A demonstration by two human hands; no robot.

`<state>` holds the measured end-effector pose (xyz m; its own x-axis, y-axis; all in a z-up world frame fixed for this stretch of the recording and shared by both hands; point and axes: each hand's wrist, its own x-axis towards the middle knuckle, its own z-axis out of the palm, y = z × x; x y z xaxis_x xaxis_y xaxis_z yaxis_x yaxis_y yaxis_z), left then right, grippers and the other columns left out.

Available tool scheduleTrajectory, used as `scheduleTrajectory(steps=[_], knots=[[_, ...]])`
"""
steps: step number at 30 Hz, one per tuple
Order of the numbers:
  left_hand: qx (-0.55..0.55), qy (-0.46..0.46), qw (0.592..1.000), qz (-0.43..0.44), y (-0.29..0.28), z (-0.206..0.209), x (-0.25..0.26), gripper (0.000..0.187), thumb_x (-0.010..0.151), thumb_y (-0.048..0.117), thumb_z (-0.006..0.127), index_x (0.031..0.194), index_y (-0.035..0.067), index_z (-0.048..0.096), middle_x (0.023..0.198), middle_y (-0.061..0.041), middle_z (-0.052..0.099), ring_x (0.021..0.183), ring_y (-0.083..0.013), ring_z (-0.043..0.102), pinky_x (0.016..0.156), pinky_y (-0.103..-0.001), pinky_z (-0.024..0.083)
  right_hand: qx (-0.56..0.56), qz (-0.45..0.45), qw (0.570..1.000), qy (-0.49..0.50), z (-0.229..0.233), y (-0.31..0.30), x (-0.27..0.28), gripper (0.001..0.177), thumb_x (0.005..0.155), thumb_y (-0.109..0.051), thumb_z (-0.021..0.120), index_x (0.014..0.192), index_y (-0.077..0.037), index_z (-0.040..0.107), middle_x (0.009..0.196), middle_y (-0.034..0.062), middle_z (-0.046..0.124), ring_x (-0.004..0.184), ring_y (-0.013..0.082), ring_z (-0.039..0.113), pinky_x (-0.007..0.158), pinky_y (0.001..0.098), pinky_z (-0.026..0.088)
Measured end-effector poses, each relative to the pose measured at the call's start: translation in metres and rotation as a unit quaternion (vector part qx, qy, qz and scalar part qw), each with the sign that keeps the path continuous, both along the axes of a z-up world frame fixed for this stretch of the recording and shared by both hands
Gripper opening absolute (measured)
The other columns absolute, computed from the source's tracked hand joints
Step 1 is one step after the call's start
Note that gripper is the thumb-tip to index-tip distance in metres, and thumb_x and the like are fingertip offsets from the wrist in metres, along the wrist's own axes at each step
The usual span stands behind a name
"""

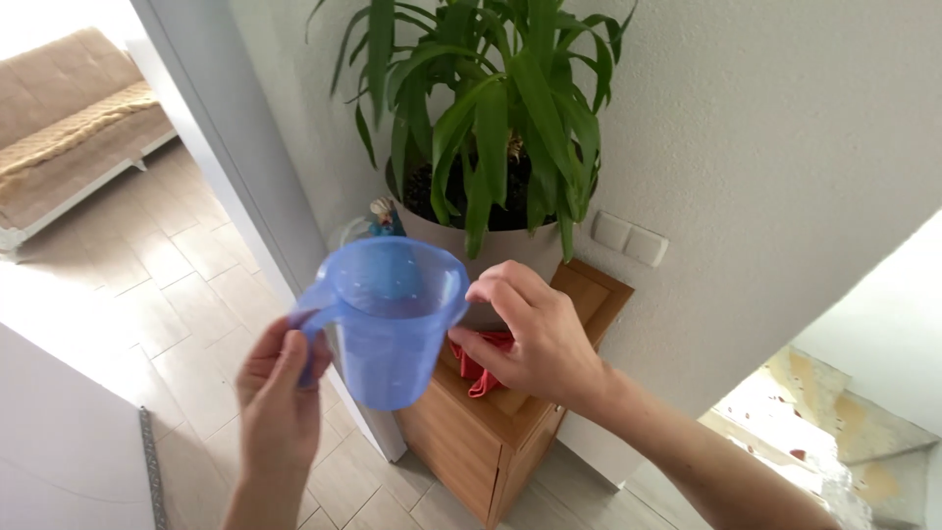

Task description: The person wipes the leaves of a potted plant with a red cloth, then walks to the kitchen sink and fills a blue pitcher with water.

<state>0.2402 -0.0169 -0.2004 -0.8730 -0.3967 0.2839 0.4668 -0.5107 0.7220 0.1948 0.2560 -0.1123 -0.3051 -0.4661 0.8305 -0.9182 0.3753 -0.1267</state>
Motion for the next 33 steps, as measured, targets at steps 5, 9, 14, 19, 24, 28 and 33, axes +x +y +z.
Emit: scheduleTrajectory(steps=[5, 9, 14, 19, 24, 28, 33], knots=[[-0.056, -0.004, 0.998, -0.027, 0.046, -0.031, -0.016, 0.028, 0.099, 0.013, 0.063, 0.121, -0.004, 0.068, 0.08, -0.007, 0.062, 0.069, -0.0123, 0.049, 0.065, -0.021, 0.038, 0.06, -0.055, 0.995, -0.065, -0.009, 0.03, 0.013, 0.029, 0.091, -0.028, 0.077, 0.109, -0.006, 0.066, 0.111, 0.0081, 0.061, 0.09, 0.0199, 0.066, 0.065, 0.0301, 0.057], [-0.075, -0.037, 0.994, -0.069, 0.099, -0.045, -0.02, 0.024, 0.093, 0.008, 0.069, 0.115, -0.001, 0.068, 0.092, -0.009, 0.072, 0.079, -0.0124, 0.064, 0.074, -0.023, 0.05, 0.122, -0.076, 0.982, -0.127, -0.021, 0.06, 0.016, 0.033, 0.09, -0.027, 0.076, 0.114, -0.007, 0.068, 0.119, 0.0035, 0.067, 0.065, 0.0105, 0.069, 0.049, 0.0244, 0.056], [-0.107, -0.059, 0.978, -0.17, 0.166, -0.056, -0.019, 0.022, 0.094, 0.012, 0.071, 0.112, 0.001, 0.064, 0.09, -0.004, 0.06, 0.078, -0.0119, 0.051, 0.073, -0.023, 0.04, 0.19, -0.145, 0.95, -0.2, -0.037, 0.1, 0.01, 0.041, 0.093, -0.042, 0.068, 0.119, -0.01, 0.069, 0.115, -0.0002, 0.073, 0.059, 0.013, 0.069, 0.057, 0.0332, 0.06], [-0.168, -0.048, 0.969, -0.177, 0.223, -0.065, -0.037, 0.026, 0.095, 0.019, 0.072, 0.113, 0.007, 0.058, 0.094, -0.002, 0.056, 0.079, -0.0097, 0.049, 0.069, -0.025, 0.042, 0.205, -0.211, 0.928, -0.23, -0.053, 0.142, -0.003, 0.026, 0.094, -0.033, 0.07, 0.11, -0.013, 0.068, 0.099, -0.0033, 0.071, 0.057, 0.0115, 0.067, 0.053, 0.0324, 0.057], [-0.228, -0.049, 0.958, -0.168, 0.261, -0.064, -0.057, 0.023, 0.097, 0.026, 0.069, 0.106, 0.008, 0.058, 0.087, -0.001, 0.056, 0.073, -0.0102, 0.048, 0.064, -0.025, 0.041, 0.198, -0.285, 0.907, -0.237, -0.075, 0.177, -0.028, 0.021, 0.093, -0.033, 0.07, 0.108, -0.019, 0.065, 0.088, -0.0027, 0.075, 0.06, 0.0183, 0.072, 0.054, 0.0399, 0.054], [-0.255, -0.039, 0.95, -0.174, 0.28, -0.081, -0.073, 0.026, 0.098, 0.032, 0.068, 0.103, 0.009, 0.057, 0.086, 0.002, 0.054, 0.073, -0.009, 0.044, 0.065, -0.025, 0.04, 0.167, -0.259, 0.921, -0.238, -0.089, 0.199, -0.06, 0.018, 0.09, -0.024, 0.076, 0.104, -0.016, 0.068, 0.09, -0.0031, 0.077, 0.061, 0.0159, 0.073, 0.055, 0.0362, 0.055], [-0.314, -0.108, 0.933, -0.139, 0.281, -0.105, -0.087, 0.034, 0.094, 0.018, 0.069, 0.124, 0.009, 0.057, 0.116, -0.005, 0.066, 0.104, -0.0153, 0.062, 0.088, -0.03, 0.05, 0.15, -0.236, 0.936, -0.216, -0.126, 0.231, -0.121, 0.018, 0.091, -0.01, 0.071, 0.109, -0.007, 0.069, 0.105, 0.0063, 0.077, 0.086, 0.0269, 0.073, 0.075, 0.0396, 0.056]])
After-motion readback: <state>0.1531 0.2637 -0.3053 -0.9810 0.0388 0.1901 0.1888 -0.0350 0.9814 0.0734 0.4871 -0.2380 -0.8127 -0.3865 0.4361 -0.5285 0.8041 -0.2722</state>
